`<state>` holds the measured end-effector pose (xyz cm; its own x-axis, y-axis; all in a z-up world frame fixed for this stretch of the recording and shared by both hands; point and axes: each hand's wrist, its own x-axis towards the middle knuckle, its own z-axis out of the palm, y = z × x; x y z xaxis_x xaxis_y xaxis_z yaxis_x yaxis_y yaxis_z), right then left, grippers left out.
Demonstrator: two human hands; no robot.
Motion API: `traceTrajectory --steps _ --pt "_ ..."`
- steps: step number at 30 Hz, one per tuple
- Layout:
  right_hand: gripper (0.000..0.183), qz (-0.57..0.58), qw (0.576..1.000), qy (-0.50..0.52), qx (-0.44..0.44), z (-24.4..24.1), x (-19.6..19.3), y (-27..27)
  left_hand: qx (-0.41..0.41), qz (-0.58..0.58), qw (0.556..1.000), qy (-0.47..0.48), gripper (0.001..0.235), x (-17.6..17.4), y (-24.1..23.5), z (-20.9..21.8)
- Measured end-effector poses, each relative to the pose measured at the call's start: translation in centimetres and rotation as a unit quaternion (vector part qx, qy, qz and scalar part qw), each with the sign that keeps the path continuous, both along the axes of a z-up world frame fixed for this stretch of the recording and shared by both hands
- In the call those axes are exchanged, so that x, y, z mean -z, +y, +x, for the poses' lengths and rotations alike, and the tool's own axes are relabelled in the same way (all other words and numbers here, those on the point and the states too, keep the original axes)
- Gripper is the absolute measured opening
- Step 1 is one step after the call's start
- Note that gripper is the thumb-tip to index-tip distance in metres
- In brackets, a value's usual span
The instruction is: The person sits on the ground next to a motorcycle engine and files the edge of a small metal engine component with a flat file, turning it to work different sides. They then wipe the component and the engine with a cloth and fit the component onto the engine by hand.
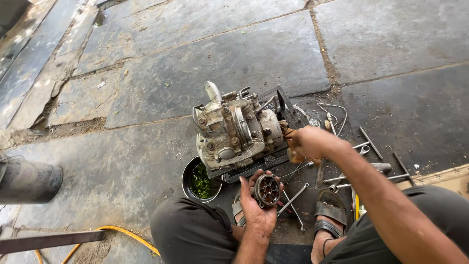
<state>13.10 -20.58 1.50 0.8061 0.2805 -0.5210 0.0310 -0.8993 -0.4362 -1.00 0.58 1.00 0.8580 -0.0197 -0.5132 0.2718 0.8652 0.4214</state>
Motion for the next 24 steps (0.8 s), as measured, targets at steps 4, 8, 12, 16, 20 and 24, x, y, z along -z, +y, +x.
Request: traceTrajectory --steps 4,8,12,16,20,24 --pt "0.06 0.123 0.991 -0.016 0.052 -5.0 -9.5 1.0 0.027 0.015 0.999 0.012 0.064 -0.8 -0.8 0.0" --pt "0.093 0.197 0.98 0.007 0.018 -7.2 -11.0 0.4 0.063 -0.073 0.995 0.004 0.073 -2.9 -1.9 0.0" --pt "0.094 0.204 0.975 0.068 0.063 -7.0 -11.4 -1.0 0.1 -0.141 0.983 -0.069 0.075 -5.7 -2.6 0.3" --pt "0.086 0.336 0.934 0.114 0.044 -7.5 -10.0 -0.7 0.088 -0.135 0.981 -0.107 0.068 -4.2 -3.7 1.4" --pt "0.059 0.44 0.892 0.058 0.086 -7.6 -7.1 -0.3 0.021 -0.049 0.997 -0.057 0.066 -2.5 -4.2 2.6" --pt "0.033 0.449 0.876 -0.001 0.178 -7.0 -4.6 -0.8 -0.018 0.029 0.999 -0.02 0.061 -2.8 -4.7 2.4"
